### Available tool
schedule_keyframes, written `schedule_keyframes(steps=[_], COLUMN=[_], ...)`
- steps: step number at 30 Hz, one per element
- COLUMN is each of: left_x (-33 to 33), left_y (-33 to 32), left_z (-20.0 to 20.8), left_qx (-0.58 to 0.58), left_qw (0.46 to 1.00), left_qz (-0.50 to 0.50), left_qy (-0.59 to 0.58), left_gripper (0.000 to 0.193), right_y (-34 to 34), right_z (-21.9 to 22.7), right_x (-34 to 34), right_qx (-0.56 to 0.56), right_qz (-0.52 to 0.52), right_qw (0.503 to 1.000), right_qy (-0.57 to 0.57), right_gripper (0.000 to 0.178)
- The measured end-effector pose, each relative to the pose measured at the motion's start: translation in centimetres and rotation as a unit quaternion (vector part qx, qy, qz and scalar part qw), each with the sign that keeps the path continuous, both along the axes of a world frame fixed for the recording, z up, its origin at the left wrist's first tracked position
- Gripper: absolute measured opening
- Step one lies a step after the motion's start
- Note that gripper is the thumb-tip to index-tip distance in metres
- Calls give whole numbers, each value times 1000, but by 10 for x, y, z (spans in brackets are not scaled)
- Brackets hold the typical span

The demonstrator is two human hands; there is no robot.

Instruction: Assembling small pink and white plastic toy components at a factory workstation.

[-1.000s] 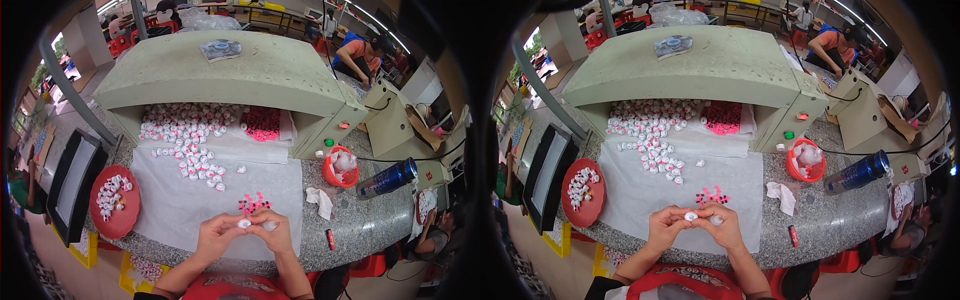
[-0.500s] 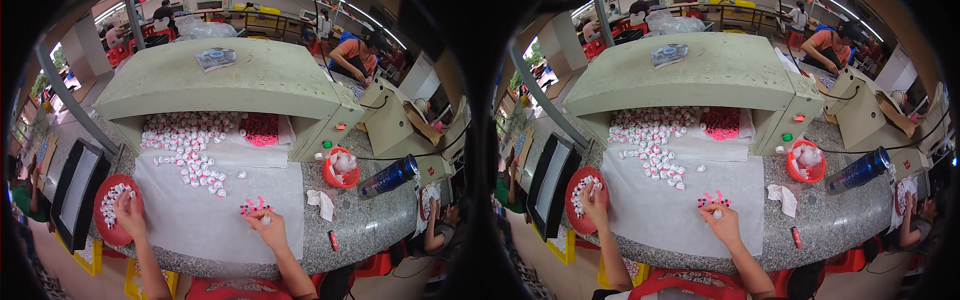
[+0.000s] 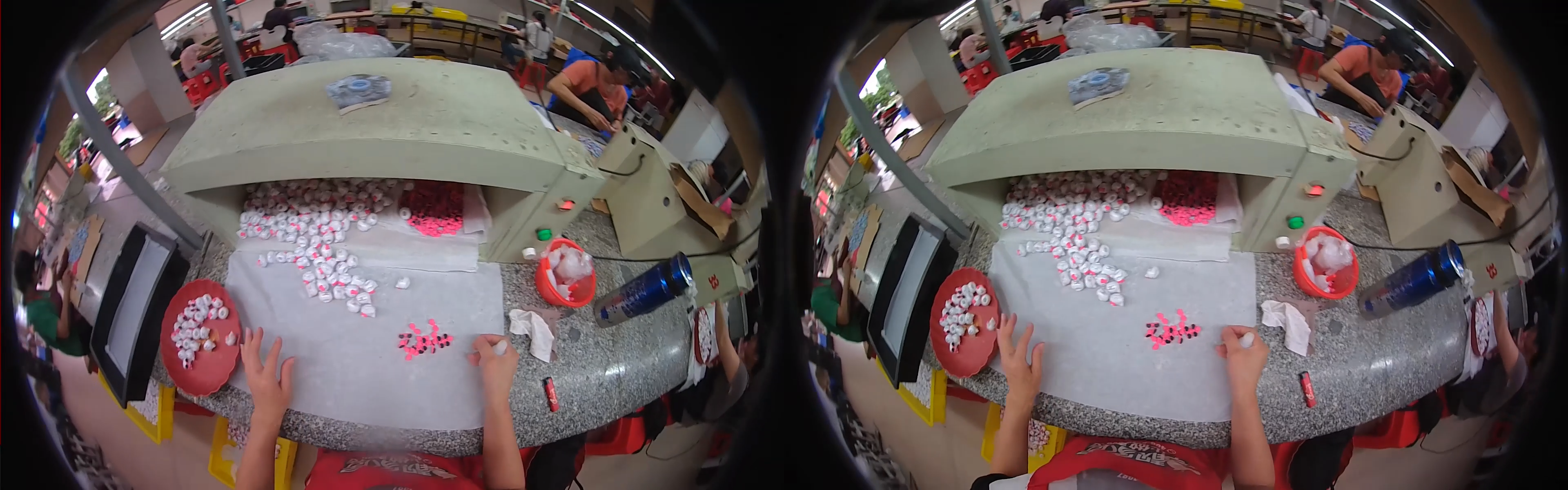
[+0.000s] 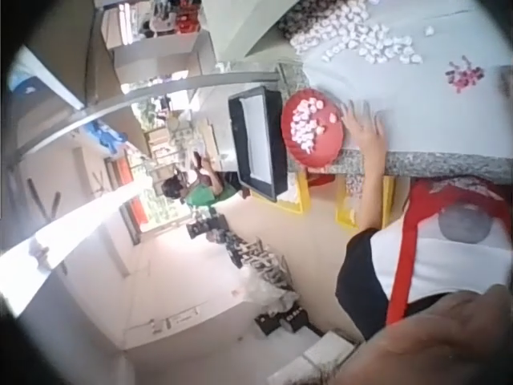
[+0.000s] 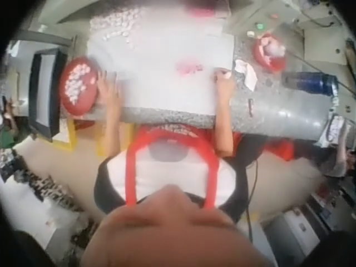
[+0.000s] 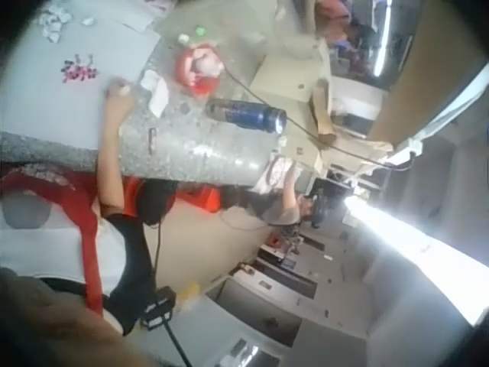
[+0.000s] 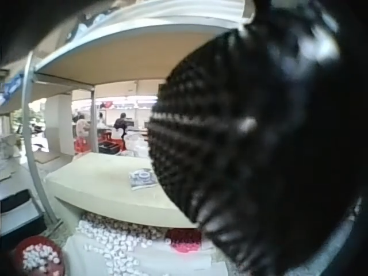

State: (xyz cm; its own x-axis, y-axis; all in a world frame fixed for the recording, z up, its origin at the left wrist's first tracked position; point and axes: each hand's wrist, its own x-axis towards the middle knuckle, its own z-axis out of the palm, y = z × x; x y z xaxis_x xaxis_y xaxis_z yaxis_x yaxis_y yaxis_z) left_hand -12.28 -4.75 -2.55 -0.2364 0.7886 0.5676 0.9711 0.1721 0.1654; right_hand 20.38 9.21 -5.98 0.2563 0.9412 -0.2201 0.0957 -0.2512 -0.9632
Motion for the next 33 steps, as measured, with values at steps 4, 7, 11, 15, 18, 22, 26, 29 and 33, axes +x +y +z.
schedule_keyframes(steps=[4, 7, 11, 15, 18, 22, 26, 29, 33], left_x=[-33, -66, -68, -37, -71, -54, -62, 24, 69], left_y=[-12, -25, -15, 3, -18, -15, 0, 32, 51], left_z=[21, -3, -10, 32, -16, -40, -75, 24, 34], left_qx=[-11, -80, -27, -43, 30, -217, -55, 1, 31], left_qw=[979, 985, 986, 981, 994, 958, 998, 993, 994], left_qz=[193, 146, 152, 161, 101, 152, 17, 96, 1], left_qy=[60, -55, -56, -99, -36, -112, -15, 68, 105], left_gripper=[37, 29, 18, 19, 30, 44, 48, 36, 35], right_y=[-2, -1, 1, 3, 5, -3, -4, -6, -7], right_z=[-7, -13, -14, 2, -6, -1, -19, -30, -19], right_x=[8, 10, -3, 16, 12, 13, 20, 13, 13], right_qx=[-4, 11, 22, 33, 41, 37, 52, 25, 53], right_qz=[-18, -4, -16, -3, 48, 68, 60, 59, 73], right_qw=[1000, 1000, 999, 998, 992, 995, 996, 994, 996], right_qy=[11, 20, 30, -52, -112, -68, -39, -91, -26], right_gripper=[11, 11, 9, 10, 16, 21, 21, 23, 23])
